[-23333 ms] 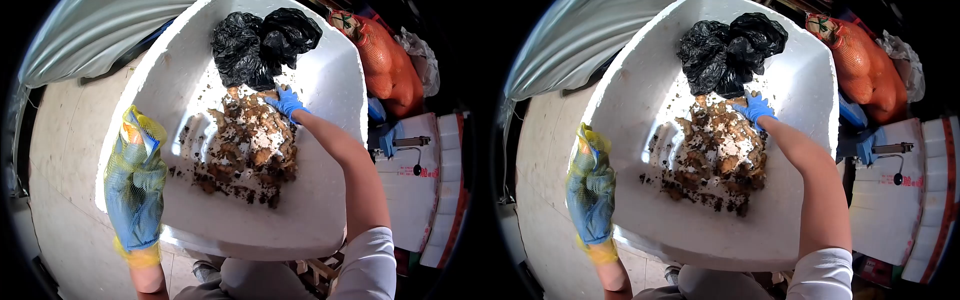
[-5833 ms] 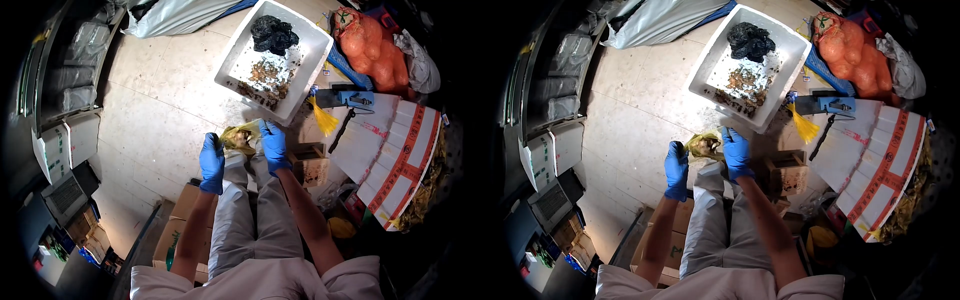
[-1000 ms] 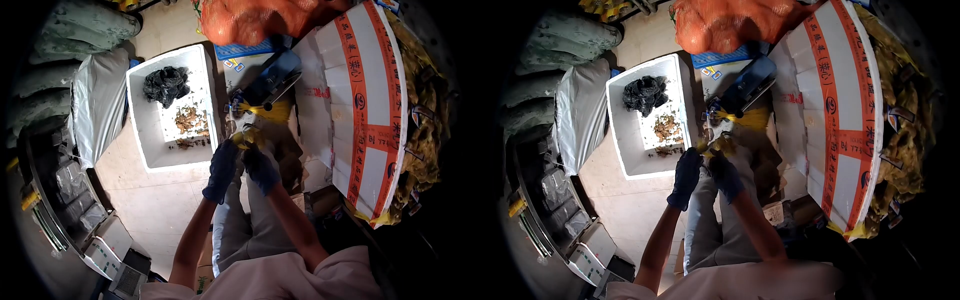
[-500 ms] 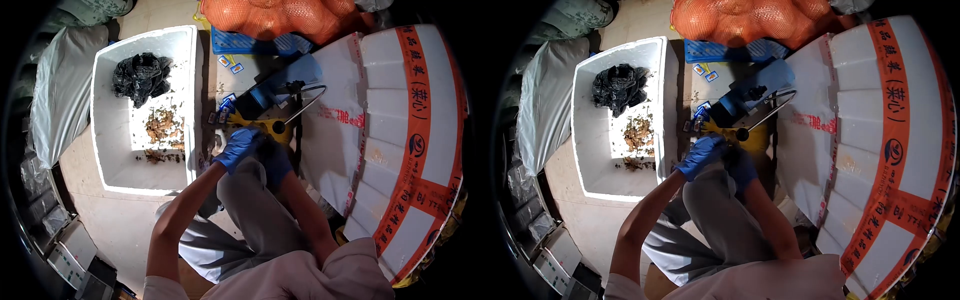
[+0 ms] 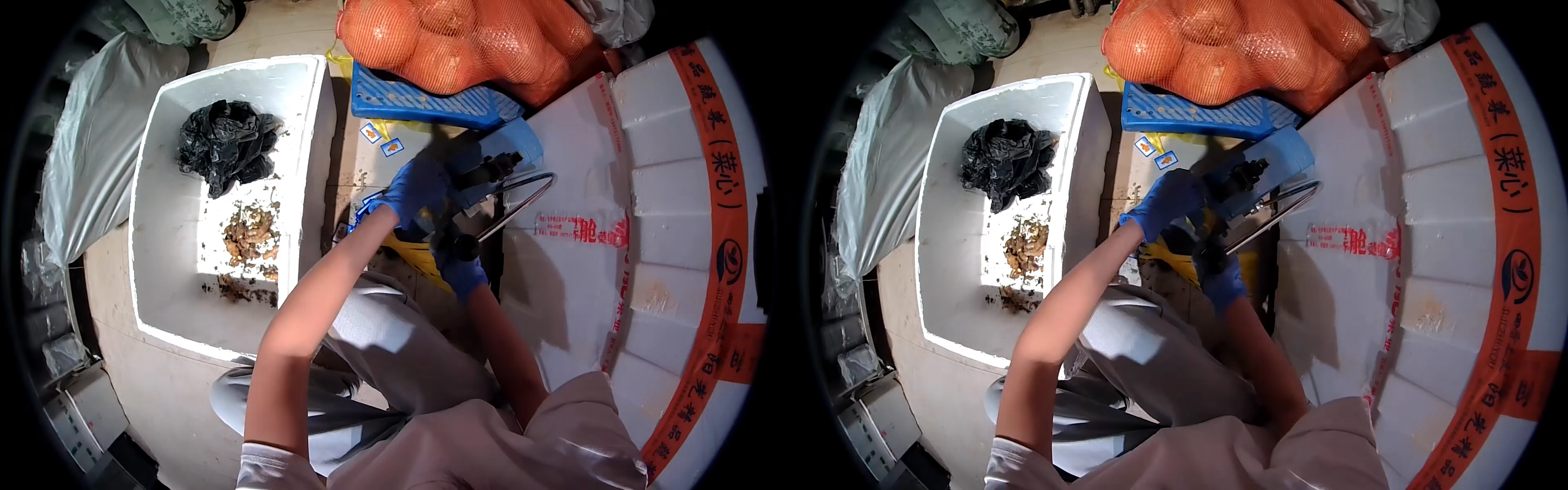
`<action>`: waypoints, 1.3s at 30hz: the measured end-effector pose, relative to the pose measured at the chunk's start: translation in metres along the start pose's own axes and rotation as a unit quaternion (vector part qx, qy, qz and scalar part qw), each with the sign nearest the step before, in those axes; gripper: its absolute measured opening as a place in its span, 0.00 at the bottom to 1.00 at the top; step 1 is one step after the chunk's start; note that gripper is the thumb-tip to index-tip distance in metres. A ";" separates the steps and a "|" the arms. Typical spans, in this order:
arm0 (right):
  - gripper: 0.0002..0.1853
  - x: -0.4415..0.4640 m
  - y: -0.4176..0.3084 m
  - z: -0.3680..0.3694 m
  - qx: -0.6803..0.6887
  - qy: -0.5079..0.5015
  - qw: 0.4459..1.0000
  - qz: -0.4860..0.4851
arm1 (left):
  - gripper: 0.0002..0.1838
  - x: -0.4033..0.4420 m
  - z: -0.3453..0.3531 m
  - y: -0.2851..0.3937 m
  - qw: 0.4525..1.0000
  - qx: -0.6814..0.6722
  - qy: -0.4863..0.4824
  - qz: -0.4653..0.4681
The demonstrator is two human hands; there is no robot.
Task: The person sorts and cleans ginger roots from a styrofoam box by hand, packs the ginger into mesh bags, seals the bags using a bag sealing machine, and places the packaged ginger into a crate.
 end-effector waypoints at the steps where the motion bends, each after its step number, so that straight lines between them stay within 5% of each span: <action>1: 0.10 -0.015 0.004 0.013 0.004 -0.003 1.000 0.006 | 0.11 -0.003 -0.010 0.007 1.000 0.007 0.013 -0.007; 2: 0.11 -0.037 -0.009 0.021 -0.228 0.046 0.967 -0.105 | 0.12 -0.006 -0.021 0.015 0.999 0.013 0.025 -0.015; 3: 0.12 -0.066 -0.023 0.045 -0.446 0.094 0.866 -0.207 | 0.12 -0.007 -0.013 0.008 0.999 0.018 0.021 -0.019; 4: 0.12 -0.085 -0.027 0.068 -0.440 0.091 0.869 -0.207 | 0.12 -0.001 -0.001 -0.008 0.998 0.049 0.004 -0.040; 6: 0.13 -0.147 -0.052 0.141 -0.667 0.100 0.510 -0.534 | 0.12 0.004 0.001 -0.012 0.993 0.080 -0.039 -0.073; 7: 0.13 -0.156 -0.060 0.153 -0.664 0.107 0.514 -0.532 | 0.12 0.003 0.000 -0.008 0.993 0.084 -0.046 -0.073; 8: 0.12 -0.159 -0.064 0.178 -0.728 0.098 0.360 -0.575 | 0.12 0.003 0.000 -0.007 0.991 0.080 -0.062 -0.088; 10: 0.12 -0.139 -0.070 0.192 -0.771 0.078 0.196 -0.601 | 0.12 -0.005 -0.004 0.001 0.990 0.082 -0.077 -0.083; 12: 0.07 -0.113 -0.061 0.188 -0.769 -0.094 0.194 -0.602 | 0.12 -0.010 -0.002 0.004 0.992 0.097 -0.055 -0.057; 15: 0.04 -0.096 -0.039 0.177 -0.860 -0.079 0.187 -0.468 | 0.11 -0.008 -0.002 0.007 0.991 0.130 -0.021 -0.018; 17: 0.03 -0.097 -0.012 0.170 -0.846 -0.149 0.162 -0.486 | 0.13 -0.005 0.003 0.000 0.991 0.122 -0.033 -0.041; 18: 0.03 -0.098 0.003 0.166 -0.857 -0.165 0.137 -0.468 | 0.13 -0.006 0.004 -0.005 0.994 0.100 -0.023 -0.045; 19: 0.04 -0.081 0.029 0.142 -0.913 -0.095 0.049 -0.393 | 0.13 -0.008 0.007 -0.008 0.994 0.098 -0.028 -0.046; 20: 0.04 -0.057 0.050 0.112 -0.906 -0.062 0.176 -0.380 | 0.12 -0.009 0.006 -0.011 0.995 0.086 -0.010 -0.051; 21: 0.06 -0.057 0.074 0.107 -0.922 -0.124 0.047 -0.365 | 0.12 -0.009 0.004 -0.014 0.996 0.076 0.008 -0.056; 26: 0.06 -0.025 0.135 0.057 -0.930 -0.194 -0.054 -0.308 | 0.11 -0.010 0.005 -0.018 0.996 -0.006 -0.003 -0.088; 28: 0.06 0.002 0.152 0.026 -0.936 -0.186 0.050 -0.294 | 0.11 -0.009 0.002 -0.016 0.995 -0.014 -0.003 -0.098; 29: 0.06 -0.001 0.158 0.017 -0.906 0.059 -0.140 -0.396 | 0.11 -0.010 0.002 -0.016 0.994 -0.022 -0.003 -0.107; 31: 0.07 0.024 0.167 -0.013 -0.938 -0.180 0.145 -0.258 | 0.12 -0.010 0.006 -0.021 0.992 -0.011 0.000 -0.123; 32: 0.07 0.035 0.172 -0.021 -0.939 -0.180 0.146 -0.255 | 0.12 -0.008 0.007 -0.027 0.991 0.001 0.006 -0.135; 34: 0.09 0.048 0.180 -0.036 -0.976 -0.123 0.029 -0.179 | 0.11 -0.007 0.004 -0.024 0.994 0.021 -0.001 -0.108; 39: 0.09 0.059 0.188 -0.049 -0.962 -0.148 0.045 -0.224 | 0.10 -0.009 0.011 -0.026 0.996 0.041 0.024 -0.070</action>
Point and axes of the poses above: each hand's wrist, its own x-axis towards the middle knuckle, its own z-axis out of the palm, y = z × x, the point moved 6 cm from there along x, towards the middle knuckle, and after that the axes turned 3 degrees about y, right-handed, at the moved point
